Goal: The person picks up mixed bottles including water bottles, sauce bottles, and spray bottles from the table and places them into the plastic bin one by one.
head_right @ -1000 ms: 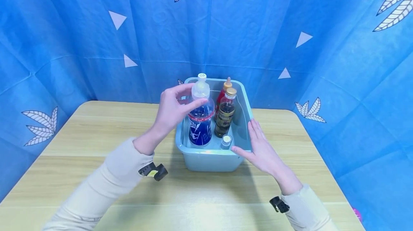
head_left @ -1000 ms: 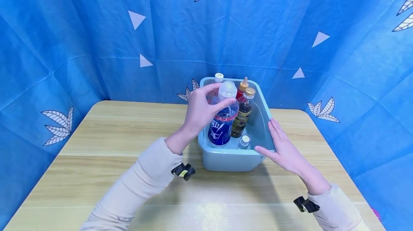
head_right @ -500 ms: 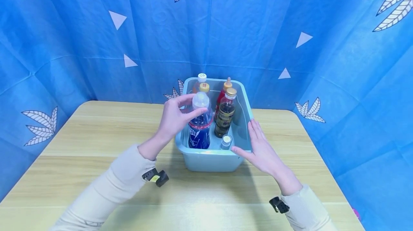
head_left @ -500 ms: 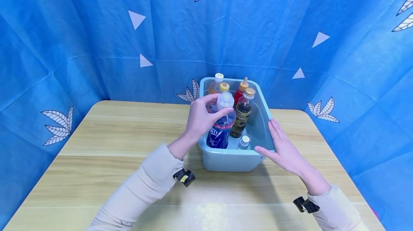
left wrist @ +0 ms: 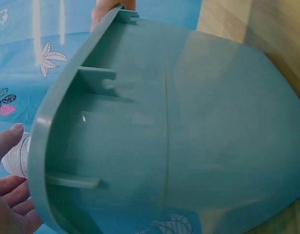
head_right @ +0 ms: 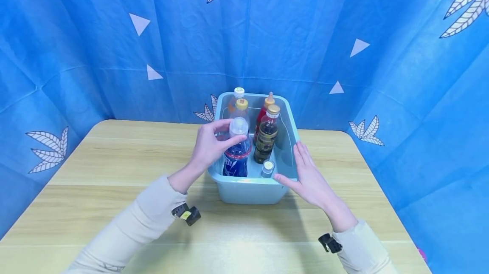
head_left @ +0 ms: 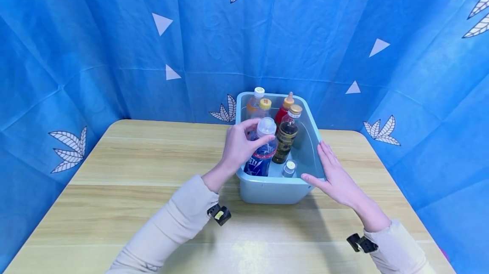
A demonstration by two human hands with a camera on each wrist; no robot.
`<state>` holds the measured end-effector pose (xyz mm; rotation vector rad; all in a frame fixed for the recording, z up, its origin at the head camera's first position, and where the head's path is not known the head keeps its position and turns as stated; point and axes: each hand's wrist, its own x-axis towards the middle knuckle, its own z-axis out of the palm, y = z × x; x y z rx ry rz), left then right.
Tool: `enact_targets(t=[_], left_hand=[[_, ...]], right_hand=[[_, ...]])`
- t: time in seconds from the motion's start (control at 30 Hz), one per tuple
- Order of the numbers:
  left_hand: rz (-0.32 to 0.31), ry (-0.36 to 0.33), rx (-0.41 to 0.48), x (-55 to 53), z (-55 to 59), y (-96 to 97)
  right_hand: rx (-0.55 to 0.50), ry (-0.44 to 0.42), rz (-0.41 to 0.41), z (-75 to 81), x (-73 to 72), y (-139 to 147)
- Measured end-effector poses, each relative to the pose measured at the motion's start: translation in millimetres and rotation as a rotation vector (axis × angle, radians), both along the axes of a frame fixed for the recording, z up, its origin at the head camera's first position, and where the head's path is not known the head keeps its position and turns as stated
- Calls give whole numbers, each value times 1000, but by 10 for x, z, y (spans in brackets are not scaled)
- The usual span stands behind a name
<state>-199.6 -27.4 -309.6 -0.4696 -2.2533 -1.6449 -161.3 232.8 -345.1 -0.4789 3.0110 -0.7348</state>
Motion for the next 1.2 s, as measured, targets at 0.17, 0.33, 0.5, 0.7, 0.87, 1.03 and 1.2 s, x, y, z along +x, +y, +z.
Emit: enact_targets(t=[0.17,0.33,0.5,0.7,0.87,1.03,1.2], left_hand=[[6,-4,-17,-16,-41,2],[17,-20,-45,-27,-68,6],[27,-37,-62,-30,-99,12],[41,-42,-84,-31,-139,20],[39,-46,-89,-23,-158,18],[28,-48,-81,-19,-174,17],[21,-52,-72,-13,-185,15]], right_hand=[[1,-1,-2,-1,0,-2],[0,1,0,8,1,-2],[2,1,1,16,4,-2],[3,-1,-1,21,7,-8],[3,-6,-5,26,10,-16],[-2,-9,-8,26,13,-18],[-4,-10,-10,22,16,-17]])
